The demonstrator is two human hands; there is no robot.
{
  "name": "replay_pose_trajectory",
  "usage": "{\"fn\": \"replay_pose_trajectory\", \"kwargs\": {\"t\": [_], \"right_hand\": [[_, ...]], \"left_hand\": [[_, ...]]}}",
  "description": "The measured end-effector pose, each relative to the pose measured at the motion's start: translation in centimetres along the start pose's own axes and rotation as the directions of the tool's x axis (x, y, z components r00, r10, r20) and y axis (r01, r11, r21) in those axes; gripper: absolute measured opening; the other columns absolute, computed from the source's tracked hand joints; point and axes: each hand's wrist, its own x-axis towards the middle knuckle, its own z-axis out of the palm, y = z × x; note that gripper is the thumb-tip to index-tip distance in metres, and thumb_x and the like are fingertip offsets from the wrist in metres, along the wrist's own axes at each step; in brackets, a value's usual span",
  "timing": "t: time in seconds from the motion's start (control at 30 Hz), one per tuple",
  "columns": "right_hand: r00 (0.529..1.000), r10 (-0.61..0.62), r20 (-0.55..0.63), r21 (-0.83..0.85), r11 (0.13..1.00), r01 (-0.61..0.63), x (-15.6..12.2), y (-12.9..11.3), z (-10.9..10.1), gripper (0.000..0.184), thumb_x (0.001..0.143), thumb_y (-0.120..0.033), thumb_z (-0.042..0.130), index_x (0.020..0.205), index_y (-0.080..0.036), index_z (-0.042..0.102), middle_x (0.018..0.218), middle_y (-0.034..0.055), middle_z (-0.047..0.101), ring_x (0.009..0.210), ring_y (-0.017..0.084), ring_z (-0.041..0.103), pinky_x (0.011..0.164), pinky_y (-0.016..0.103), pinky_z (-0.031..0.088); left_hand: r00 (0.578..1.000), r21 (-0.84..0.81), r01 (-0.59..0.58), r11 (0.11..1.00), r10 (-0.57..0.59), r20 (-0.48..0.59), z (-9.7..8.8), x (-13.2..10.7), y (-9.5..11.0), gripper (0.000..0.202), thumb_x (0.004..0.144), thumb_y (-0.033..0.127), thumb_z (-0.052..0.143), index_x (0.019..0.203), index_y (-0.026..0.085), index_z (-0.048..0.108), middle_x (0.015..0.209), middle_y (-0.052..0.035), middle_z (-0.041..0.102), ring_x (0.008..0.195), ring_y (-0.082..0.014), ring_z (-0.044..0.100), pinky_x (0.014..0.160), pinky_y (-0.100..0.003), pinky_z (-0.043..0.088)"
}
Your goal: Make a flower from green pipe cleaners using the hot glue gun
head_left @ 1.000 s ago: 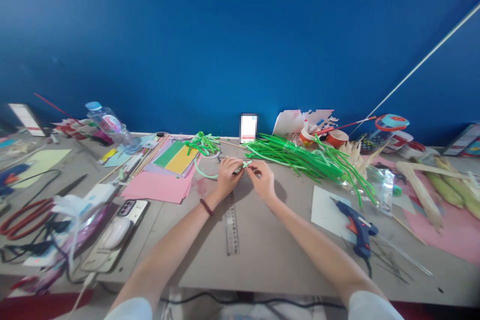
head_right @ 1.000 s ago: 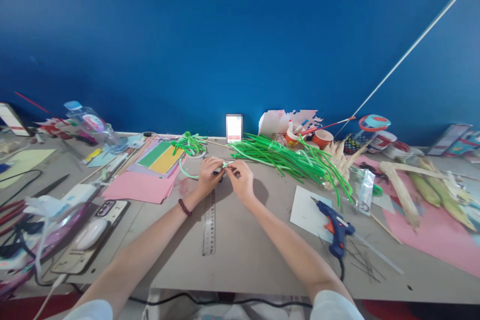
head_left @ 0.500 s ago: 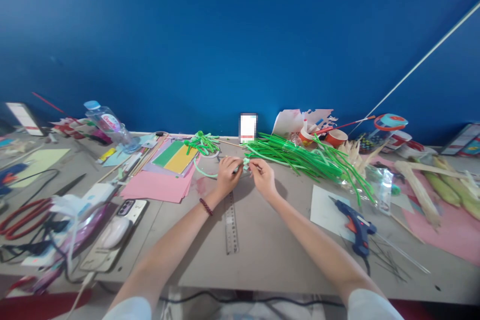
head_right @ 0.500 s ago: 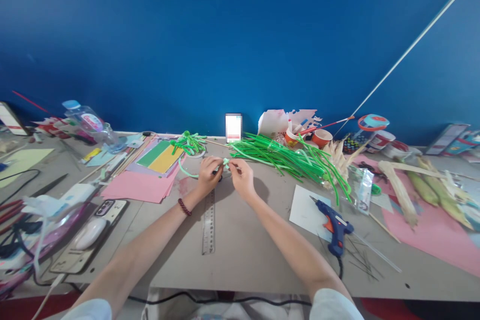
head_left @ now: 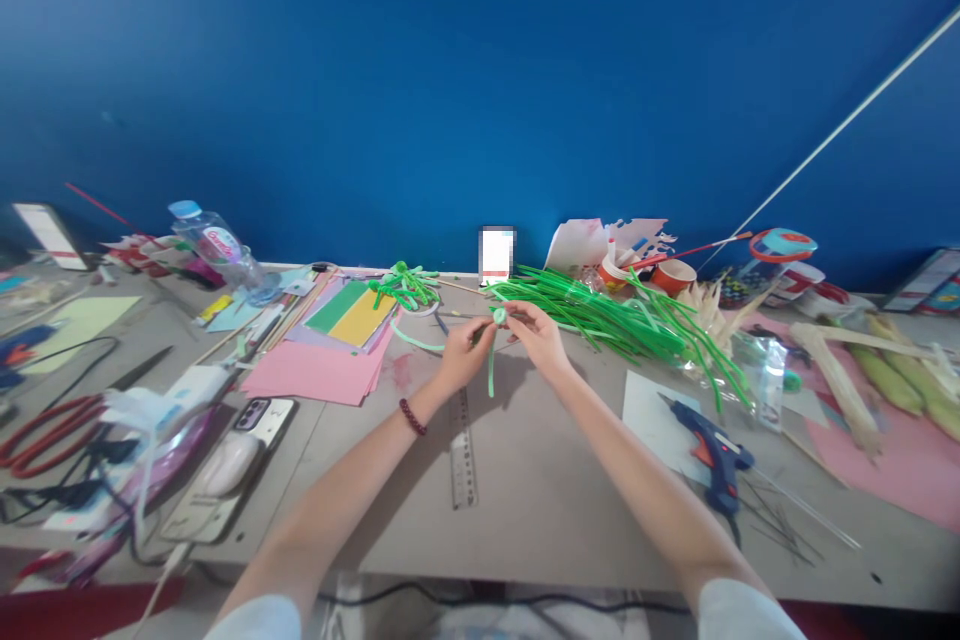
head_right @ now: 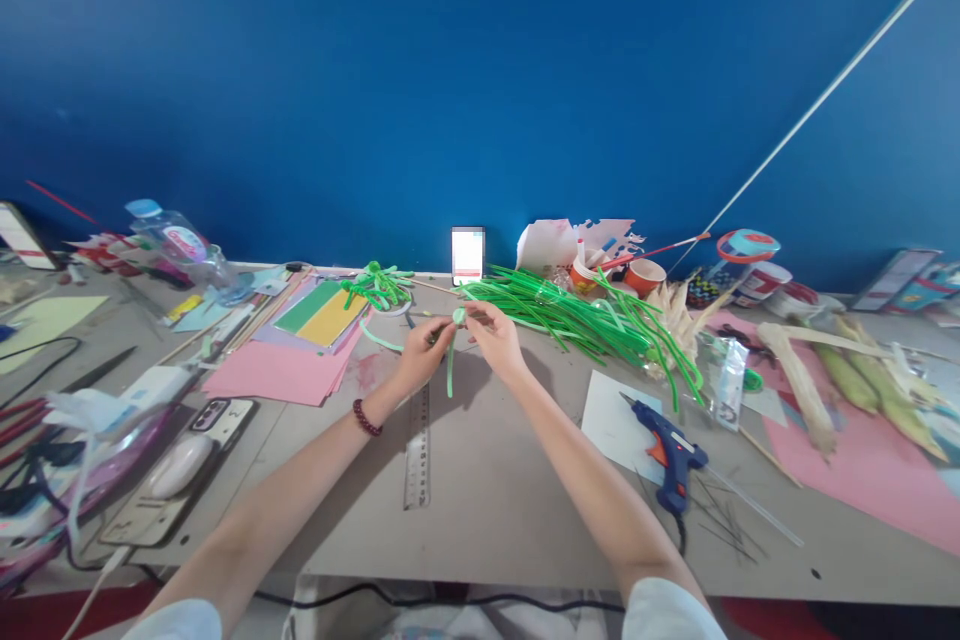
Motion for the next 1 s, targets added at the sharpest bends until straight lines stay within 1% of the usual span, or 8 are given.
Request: {"fn": "replay_pose_trajectory", "kwargs": {"t": [0.13,0.27,0.4,0.5,0.6,0.7,0.87,1.0], "right_hand": [[0.998,-0.048,0.041,-0.131,0.990,0.053,-0.1,-0.7,-0.3,0.026,0.073,-0.035,0.061,0.095,-0.020,0.066,0.090,0.0055,0.067,0.077,0.017,0.063,0.061,0.027,0.051],[0.995,-0.095,0.031,-0.180,0.979,0.099,-0.3,-1.3,-0.3,0.025,0.074,-0.034,0.060,0.094,-0.019,0.065,0.087,0.0056,0.068,0.072,0.017,0.064,0.064,0.029,0.051],[0.993,-0.118,-0.008,-0.146,0.983,0.116,-0.5,-1.7,-0.2,0.021,0.076,-0.034,0.058,0.088,-0.018,0.063,0.082,0.0049,0.067,0.066,0.015,0.062,0.064,0.029,0.051],[0.970,-0.242,0.028,-0.229,0.943,0.242,-0.5,-2.0,-0.6,0.013,0.078,-0.029,0.055,0.083,-0.019,0.062,0.090,0.0064,0.065,0.075,0.017,0.062,0.066,0.030,0.051],[0.897,-0.409,0.168,-0.375,0.815,0.442,-0.4,-2.6,-1.4,0.011,0.079,-0.023,0.054,0.083,-0.020,0.063,0.103,0.0087,0.062,0.089,0.019,0.061,0.070,0.032,0.051],[0.827,-0.456,0.329,-0.497,0.661,0.562,-0.5,-3.5,-2.3,0.014,0.081,-0.021,0.053,0.088,-0.022,0.065,0.110,0.0089,0.058,0.095,0.020,0.059,0.073,0.032,0.051],[0.772,-0.413,0.484,-0.673,0.388,0.630,-0.6,-4.3,-2.7,0.017,0.087,-0.024,0.050,0.092,-0.025,0.066,0.115,0.0068,0.058,0.101,0.020,0.057,0.083,0.033,0.048],[0.759,-0.392,0.519,-0.728,0.263,0.634,-0.6,-4.2,-2.5,0.021,0.091,-0.023,0.046,0.091,-0.025,0.067,0.113,0.0072,0.060,0.098,0.020,0.058,0.076,0.032,0.048]], "left_hand": [[0.993,-0.249,0.118,0.961,-0.110,0.047,0.1,0.2,0.8,0.032,0.085,0.044,0.051,0.086,0.015,0.066,0.069,-0.0027,0.063,0.063,-0.0134,0.054,0.057,-0.024,0.041],[0.981,-0.345,0.192,0.919,-0.167,0.102,0.0,0.1,1.4,0.036,0.081,0.049,0.055,0.077,0.015,0.064,0.053,0.0026,0.050,0.049,-0.0089,0.042,0.048,-0.022,0.033],[0.967,-0.432,0.247,0.867,-0.190,0.171,-0.2,0.2,1.7,0.039,0.079,0.053,0.055,0.072,0.015,0.060,0.049,0.0052,0.042,0.045,-0.0073,0.036,0.045,-0.021,0.029],[0.954,-0.456,0.286,0.843,-0.206,0.217,-0.4,0.3,1.9,0.038,0.078,0.053,0.057,0.070,0.015,0.059,0.051,0.0050,0.042,0.046,-0.0073,0.037,0.045,-0.021,0.030],[0.944,-0.476,0.313,0.822,-0.211,0.255,-0.6,0.4,2.3,0.038,0.077,0.052,0.057,0.066,0.016,0.055,0.052,0.0049,0.040,0.047,-0.0073,0.036,0.045,-0.021,0.030],[0.945,-0.490,0.313,0.813,-0.219,0.242,-0.7,0.4,2.3,0.038,0.076,0.052,0.059,0.066,0.016,0.055,0.053,0.0048,0.041,0.048,-0.0078,0.037,0.046,-0.022,0.031],[0.951,-0.474,0.290,0.831,-0.196,0.237,-0.6,0.5,1.7,0.037,0.078,0.052,0.057,0.070,0.016,0.057,0.054,0.0040,0.044,0.050,-0.0084,0.040,0.049,-0.022,0.032],[0.956,-0.440,0.253,0.862,-0.152,0.250,-0.6,0.4,1.4,0.039,0.080,0.053,0.055,0.071,0.015,0.057,0.054,0.0034,0.047,0.050,-0.0081,0.041,0.051,-0.022,0.033]]}}
